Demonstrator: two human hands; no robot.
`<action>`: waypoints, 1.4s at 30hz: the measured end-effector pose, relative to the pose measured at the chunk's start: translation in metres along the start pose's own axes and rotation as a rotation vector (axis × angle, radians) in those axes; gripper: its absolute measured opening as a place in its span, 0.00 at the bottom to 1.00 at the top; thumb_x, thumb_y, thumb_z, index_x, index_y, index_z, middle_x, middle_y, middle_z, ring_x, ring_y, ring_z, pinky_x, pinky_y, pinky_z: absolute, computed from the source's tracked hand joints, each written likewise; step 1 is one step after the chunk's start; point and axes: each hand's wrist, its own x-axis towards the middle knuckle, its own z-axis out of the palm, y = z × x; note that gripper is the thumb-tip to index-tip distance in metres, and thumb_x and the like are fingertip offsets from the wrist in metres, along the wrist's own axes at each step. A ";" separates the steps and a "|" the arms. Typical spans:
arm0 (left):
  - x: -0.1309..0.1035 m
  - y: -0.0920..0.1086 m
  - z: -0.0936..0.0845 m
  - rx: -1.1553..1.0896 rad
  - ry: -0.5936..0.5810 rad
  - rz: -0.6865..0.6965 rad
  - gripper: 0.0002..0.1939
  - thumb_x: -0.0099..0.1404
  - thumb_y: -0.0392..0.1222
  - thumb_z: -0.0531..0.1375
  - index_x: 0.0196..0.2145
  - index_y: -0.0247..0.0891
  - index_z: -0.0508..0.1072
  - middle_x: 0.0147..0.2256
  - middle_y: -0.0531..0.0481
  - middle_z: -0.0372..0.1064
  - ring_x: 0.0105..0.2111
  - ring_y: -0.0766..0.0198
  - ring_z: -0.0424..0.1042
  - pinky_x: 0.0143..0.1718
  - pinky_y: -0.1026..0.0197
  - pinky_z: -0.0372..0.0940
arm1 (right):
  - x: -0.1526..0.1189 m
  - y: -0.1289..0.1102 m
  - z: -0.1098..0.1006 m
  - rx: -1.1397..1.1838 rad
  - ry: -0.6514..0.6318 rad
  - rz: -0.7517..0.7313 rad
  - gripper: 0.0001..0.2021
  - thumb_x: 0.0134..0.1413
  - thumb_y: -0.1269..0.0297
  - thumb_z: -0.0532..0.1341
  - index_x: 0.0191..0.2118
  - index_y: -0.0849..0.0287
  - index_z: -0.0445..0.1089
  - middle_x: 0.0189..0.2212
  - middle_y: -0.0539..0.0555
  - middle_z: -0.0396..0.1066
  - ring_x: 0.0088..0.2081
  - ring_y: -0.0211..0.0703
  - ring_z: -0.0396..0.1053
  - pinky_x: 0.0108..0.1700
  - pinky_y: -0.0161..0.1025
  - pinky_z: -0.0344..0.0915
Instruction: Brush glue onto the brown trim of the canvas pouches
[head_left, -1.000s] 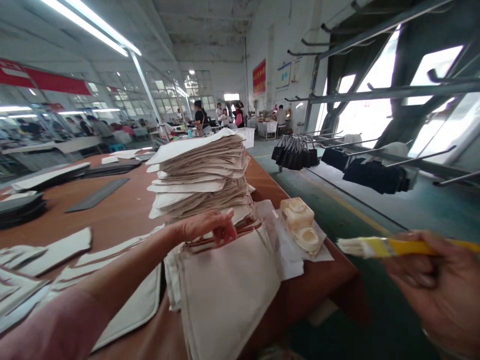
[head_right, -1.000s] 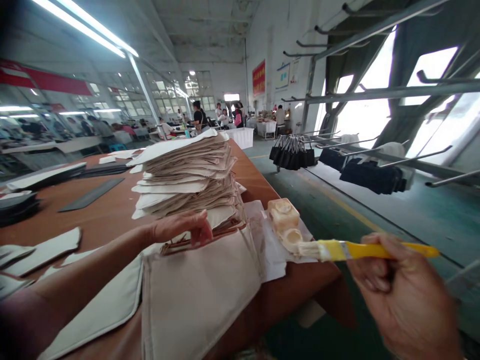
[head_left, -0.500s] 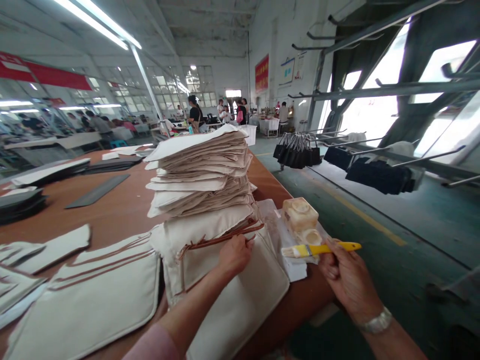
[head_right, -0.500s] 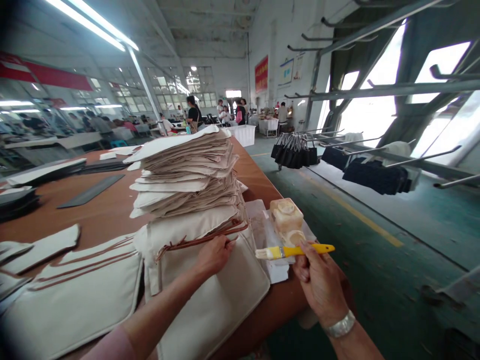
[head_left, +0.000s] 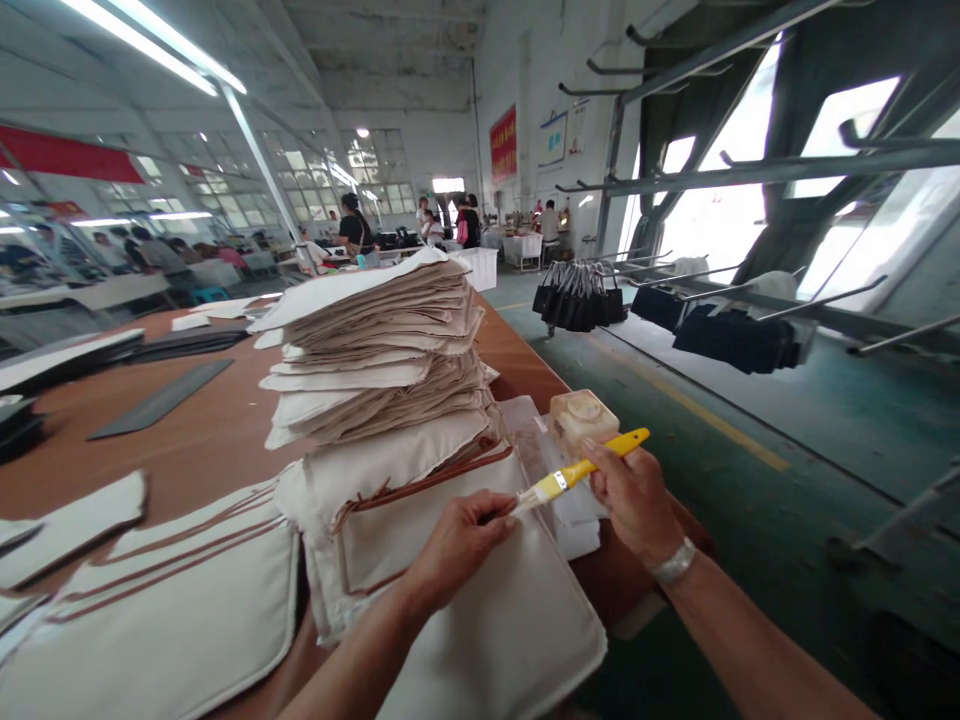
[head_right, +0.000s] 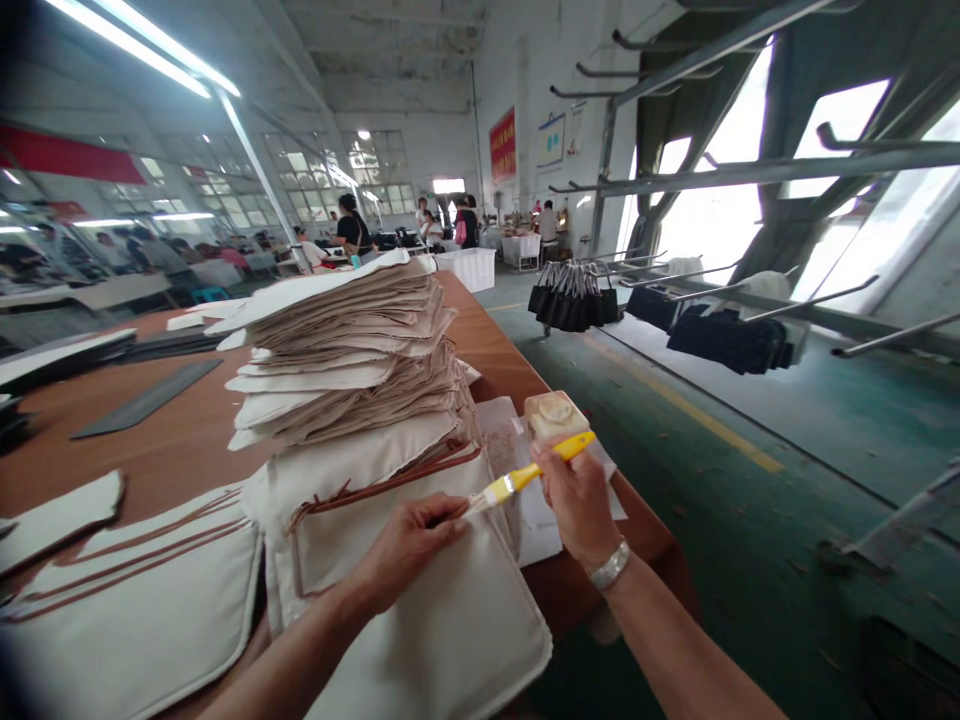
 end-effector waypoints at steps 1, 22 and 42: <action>-0.003 0.003 0.001 -0.027 -0.005 0.001 0.16 0.61 0.47 0.63 0.42 0.34 0.81 0.37 0.49 0.73 0.37 0.61 0.68 0.39 0.62 0.60 | 0.001 -0.001 0.000 -0.044 -0.010 -0.020 0.20 0.57 0.47 0.67 0.28 0.58 0.66 0.15 0.43 0.55 0.16 0.35 0.51 0.18 0.33 0.49; -0.031 0.014 0.012 -0.087 -0.041 -0.047 0.19 0.63 0.53 0.64 0.42 0.35 0.81 0.33 0.51 0.71 0.33 0.63 0.67 0.36 0.64 0.59 | -0.031 -0.038 -0.008 -0.424 -0.086 -0.316 0.17 0.66 0.51 0.60 0.31 0.58 0.70 0.22 0.49 0.65 0.23 0.42 0.63 0.30 0.37 0.62; -0.077 0.015 0.024 1.087 0.266 1.055 0.12 0.75 0.34 0.48 0.41 0.34 0.71 0.27 0.50 0.67 0.25 0.64 0.64 0.25 0.60 0.57 | -0.053 -0.081 -0.029 -0.255 -0.411 0.040 0.20 0.64 0.46 0.62 0.31 0.59 0.70 0.18 0.46 0.60 0.19 0.37 0.57 0.21 0.33 0.55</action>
